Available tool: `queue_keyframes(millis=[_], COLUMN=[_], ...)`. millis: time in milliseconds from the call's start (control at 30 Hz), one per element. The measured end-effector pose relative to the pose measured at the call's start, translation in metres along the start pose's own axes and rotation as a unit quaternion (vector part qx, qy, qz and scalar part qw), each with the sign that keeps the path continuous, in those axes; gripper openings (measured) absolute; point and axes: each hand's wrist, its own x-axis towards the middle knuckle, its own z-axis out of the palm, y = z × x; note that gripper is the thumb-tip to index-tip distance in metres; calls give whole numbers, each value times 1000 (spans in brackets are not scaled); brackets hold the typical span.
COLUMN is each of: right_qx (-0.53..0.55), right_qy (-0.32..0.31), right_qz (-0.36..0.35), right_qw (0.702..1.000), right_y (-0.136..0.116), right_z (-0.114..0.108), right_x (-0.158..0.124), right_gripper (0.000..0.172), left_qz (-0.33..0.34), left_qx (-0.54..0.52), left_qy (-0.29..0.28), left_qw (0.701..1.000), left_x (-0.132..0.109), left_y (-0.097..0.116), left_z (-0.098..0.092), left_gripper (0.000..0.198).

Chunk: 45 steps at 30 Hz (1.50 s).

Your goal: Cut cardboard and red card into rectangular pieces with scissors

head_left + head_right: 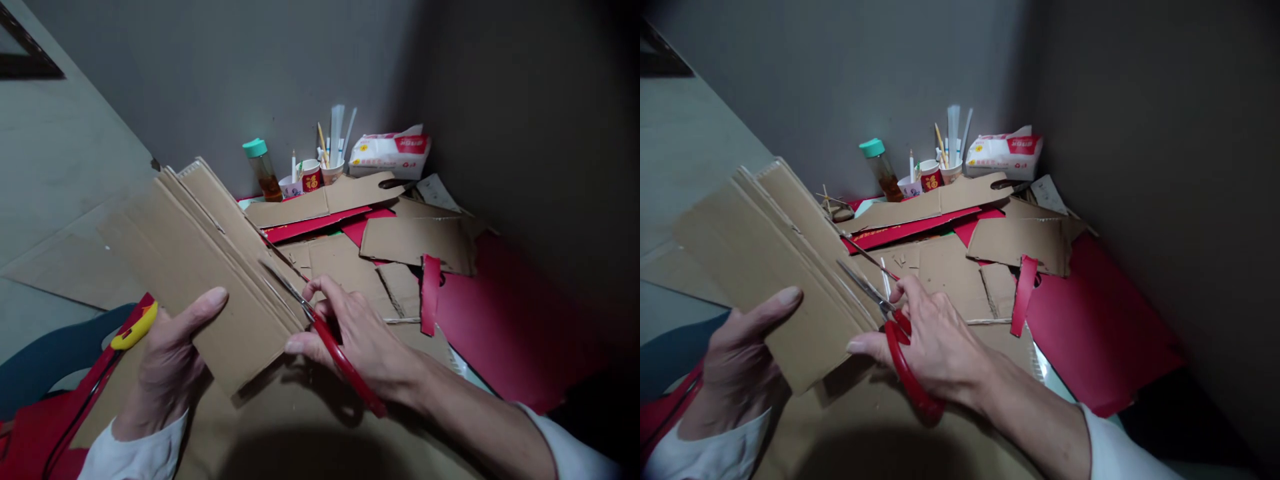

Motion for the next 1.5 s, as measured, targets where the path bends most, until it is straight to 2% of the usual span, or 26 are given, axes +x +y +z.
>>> queue_keyframes(millis=[100, 267, 400, 567, 733, 867, 1033, 1267, 1500], right_qx=[5, 4, -8, -11, 9, 14, 1, 8, 5], right_qy=[-22, -18, 1, 32, 22, 11, 29, 25, 41], right_qz=[32, 27, -3, -51, -61, -45, 2, -2, -32], right_qw=[999, 999, 1000, 998, 998, 999, 1000, 1000, 999], right_y=[-8, -12, -4, 10, 7, -4, -13, -3, 9], right_z=[-6, -7, 2, 16, 13, 6, 2, 9, 19], right_x=[-4, -7, -2, 6, 4, -3, -12, -9, 7], right_gripper=[49, 52, 51, 38, 41, 47, 53, 38, 26], left_qz=[-15, -31, -34, -10, -13, -39, -131, -156, -137], left_qx=[11, 16, 16, 18, 19, 18, 12, 46, 54], left_qy=[-6, -18, -22, -35, -39, -51, -63, -24, -25], left_qw=[1000, 999, 999, 999, 999, 998, 989, 986, 989], left_x=[-3, -6, -8, -8, -6, -12, -22, -18, -16], left_y=[0, 1, 2, 2, 4, 5, 6, 5, 4], left_z=[3, 3, 0, -1, -1, 0, 3, 4, 6], left_gripper=[50, 55, 60, 60, 69, 73, 81, 96, 84])
